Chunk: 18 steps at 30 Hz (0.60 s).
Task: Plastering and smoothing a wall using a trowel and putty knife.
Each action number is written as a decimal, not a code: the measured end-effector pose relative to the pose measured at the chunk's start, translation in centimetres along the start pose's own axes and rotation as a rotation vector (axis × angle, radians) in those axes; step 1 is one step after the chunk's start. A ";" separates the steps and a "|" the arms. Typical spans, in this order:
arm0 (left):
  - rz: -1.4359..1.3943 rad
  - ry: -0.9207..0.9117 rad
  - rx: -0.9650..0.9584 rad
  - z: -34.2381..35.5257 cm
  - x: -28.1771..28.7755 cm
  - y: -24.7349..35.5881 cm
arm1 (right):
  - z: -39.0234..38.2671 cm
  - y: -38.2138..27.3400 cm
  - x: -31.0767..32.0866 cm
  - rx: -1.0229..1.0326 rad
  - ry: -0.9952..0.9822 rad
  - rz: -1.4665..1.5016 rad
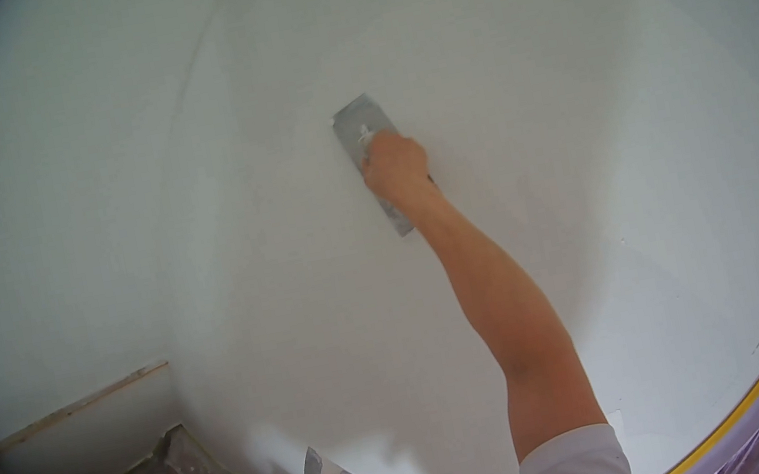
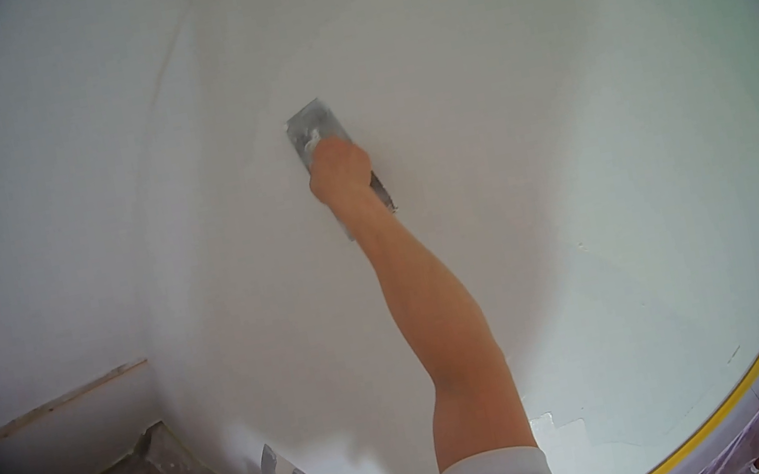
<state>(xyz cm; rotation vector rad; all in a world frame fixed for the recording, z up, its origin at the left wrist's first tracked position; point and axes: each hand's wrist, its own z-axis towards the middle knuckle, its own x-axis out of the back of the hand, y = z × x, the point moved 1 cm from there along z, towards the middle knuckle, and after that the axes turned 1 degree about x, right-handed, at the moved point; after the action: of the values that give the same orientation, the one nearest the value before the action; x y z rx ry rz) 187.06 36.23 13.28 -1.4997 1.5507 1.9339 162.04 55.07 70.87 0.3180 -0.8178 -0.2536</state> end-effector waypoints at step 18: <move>0.041 0.224 -0.177 -12.6 2.4 6.8 | -23.8 -10.1 -8.8 -0.154 -0.224 0.845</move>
<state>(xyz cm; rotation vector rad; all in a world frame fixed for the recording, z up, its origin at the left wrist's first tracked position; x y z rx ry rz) 188.16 22.10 16.40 -1.8261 1.5410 2.0317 173.00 53.05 45.92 -0.2183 -1.0769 0.4465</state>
